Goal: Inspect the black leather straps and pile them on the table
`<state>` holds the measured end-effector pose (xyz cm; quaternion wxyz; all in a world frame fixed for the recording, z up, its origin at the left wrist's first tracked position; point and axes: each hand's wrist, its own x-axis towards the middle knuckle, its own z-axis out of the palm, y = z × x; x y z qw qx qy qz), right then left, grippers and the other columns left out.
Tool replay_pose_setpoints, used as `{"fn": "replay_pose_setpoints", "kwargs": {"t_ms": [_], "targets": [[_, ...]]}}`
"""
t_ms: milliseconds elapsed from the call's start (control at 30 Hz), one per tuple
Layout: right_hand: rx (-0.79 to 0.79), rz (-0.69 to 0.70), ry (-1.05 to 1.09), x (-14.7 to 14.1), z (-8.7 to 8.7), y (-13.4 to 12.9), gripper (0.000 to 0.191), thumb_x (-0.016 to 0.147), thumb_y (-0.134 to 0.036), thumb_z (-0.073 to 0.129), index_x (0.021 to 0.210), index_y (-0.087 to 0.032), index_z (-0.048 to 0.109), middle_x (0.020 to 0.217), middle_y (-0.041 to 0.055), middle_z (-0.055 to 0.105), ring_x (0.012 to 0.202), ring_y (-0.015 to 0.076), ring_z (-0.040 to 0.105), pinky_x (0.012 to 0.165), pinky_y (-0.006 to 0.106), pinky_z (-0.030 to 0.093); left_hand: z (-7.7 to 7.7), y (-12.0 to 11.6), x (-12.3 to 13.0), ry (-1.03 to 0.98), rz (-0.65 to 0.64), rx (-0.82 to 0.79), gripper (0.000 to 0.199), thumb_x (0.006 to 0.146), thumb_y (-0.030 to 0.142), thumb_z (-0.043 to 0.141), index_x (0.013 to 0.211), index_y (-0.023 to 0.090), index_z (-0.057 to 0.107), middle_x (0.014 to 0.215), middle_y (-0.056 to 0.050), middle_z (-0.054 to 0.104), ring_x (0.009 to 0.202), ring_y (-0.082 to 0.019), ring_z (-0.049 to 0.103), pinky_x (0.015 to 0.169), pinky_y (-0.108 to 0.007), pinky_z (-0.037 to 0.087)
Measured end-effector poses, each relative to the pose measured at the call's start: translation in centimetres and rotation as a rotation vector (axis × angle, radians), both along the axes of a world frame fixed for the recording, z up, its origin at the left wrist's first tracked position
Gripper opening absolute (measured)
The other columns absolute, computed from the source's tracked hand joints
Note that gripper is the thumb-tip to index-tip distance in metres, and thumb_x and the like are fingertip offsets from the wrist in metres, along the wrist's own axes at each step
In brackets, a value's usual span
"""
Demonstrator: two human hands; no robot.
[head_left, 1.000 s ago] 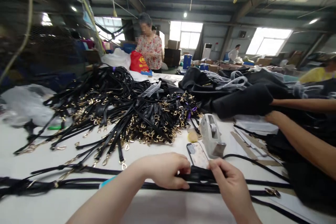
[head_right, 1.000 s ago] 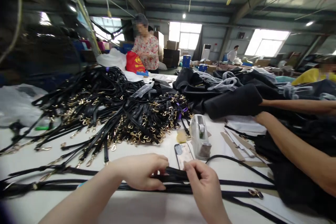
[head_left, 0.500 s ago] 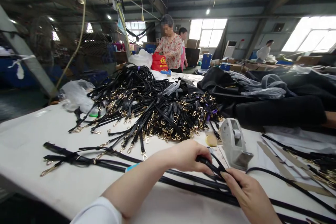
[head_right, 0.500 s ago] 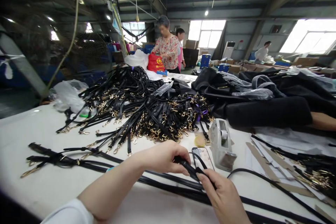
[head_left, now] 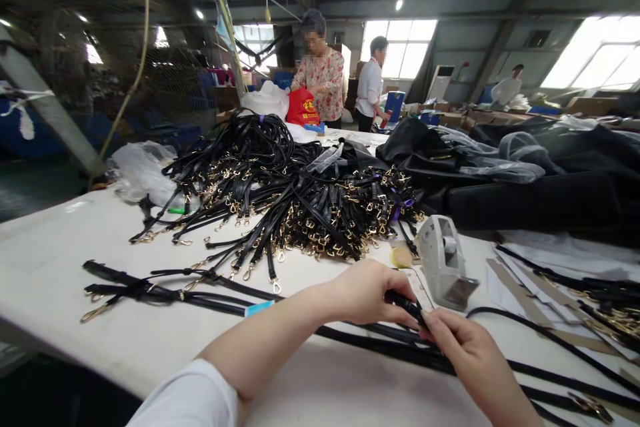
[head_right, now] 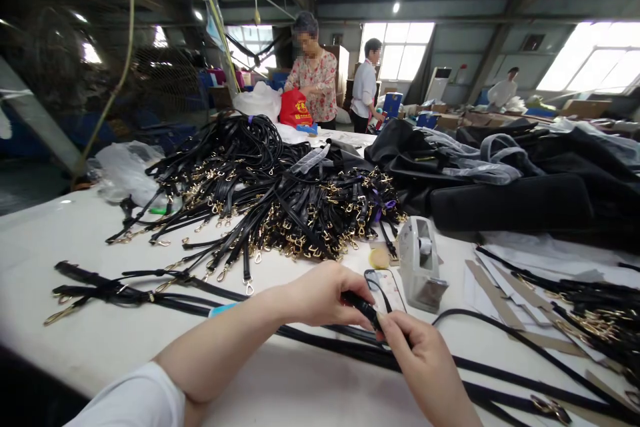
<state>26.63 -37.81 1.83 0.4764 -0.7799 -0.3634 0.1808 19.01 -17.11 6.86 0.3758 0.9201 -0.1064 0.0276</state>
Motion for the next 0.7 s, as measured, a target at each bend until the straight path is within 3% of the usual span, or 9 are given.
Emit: {"fn": "replay_pose_setpoints", "kwargs": {"t_ms": [167,333,433,567,700], "targets": [[0.009,0.062,0.0,0.13,-0.24,0.13,0.049,0.095,-0.058,0.046,0.067,-0.019,0.059,0.065,0.0005,0.055,0.066,0.0176,0.051,0.06,0.024,0.039,-0.27,-0.96,0.14,0.031,-0.015,0.053,0.034,0.077,0.046,0.077,0.099,0.021,0.075,0.081,-0.001,0.074,0.069,-0.013,0.063,0.058,-0.019,0.039],[0.042,0.081,0.005,0.06,0.38,-0.07,0.042,0.095,-0.055,0.047,0.08,-0.02,0.064,0.073,0.0016,0.06,0.071,0.019,0.055,0.065,0.025,0.044,-0.3,-0.57,-0.01,0.03,-0.003,-0.085,0.034,0.077,0.038,0.078,0.104,0.018,0.073,0.086,-0.001,0.074,0.075,-0.013,0.064,0.065,-0.019,0.044],[0.044,0.07,-0.019,-0.1,0.57,0.03,0.045,0.095,-0.056,0.046,0.073,-0.02,0.062,0.067,0.0009,0.057,0.065,0.0173,0.052,0.059,0.024,0.042,-0.27,-0.27,-0.11,0.032,-0.029,-0.121,0.035,0.076,0.039,0.079,0.103,0.018,0.074,0.088,-0.002,0.074,0.077,-0.014,0.064,0.067,-0.019,0.044],[-0.013,0.065,-0.05,-0.01,0.39,0.01,0.048,0.095,-0.057,0.045,0.067,-0.02,0.058,0.064,0.0004,0.053,0.063,0.0166,0.05,0.057,0.024,0.04,-0.38,-0.24,-0.07,0.02,-0.039,-0.094,0.031,0.077,0.036,0.079,0.102,0.017,0.075,0.088,-0.003,0.075,0.076,-0.013,0.065,0.067,-0.018,0.044],[-0.08,0.115,-0.06,0.62,0.2,-0.54,0.048,0.092,-0.059,0.046,0.068,-0.021,0.064,0.067,0.0027,0.061,0.066,0.02,0.059,0.06,0.024,0.047,-0.68,-0.24,0.01,0.037,-0.093,-0.12,0.028,0.079,0.036,0.077,0.102,0.019,0.075,0.09,-0.002,0.075,0.078,-0.012,0.066,0.069,-0.017,0.045]]}}
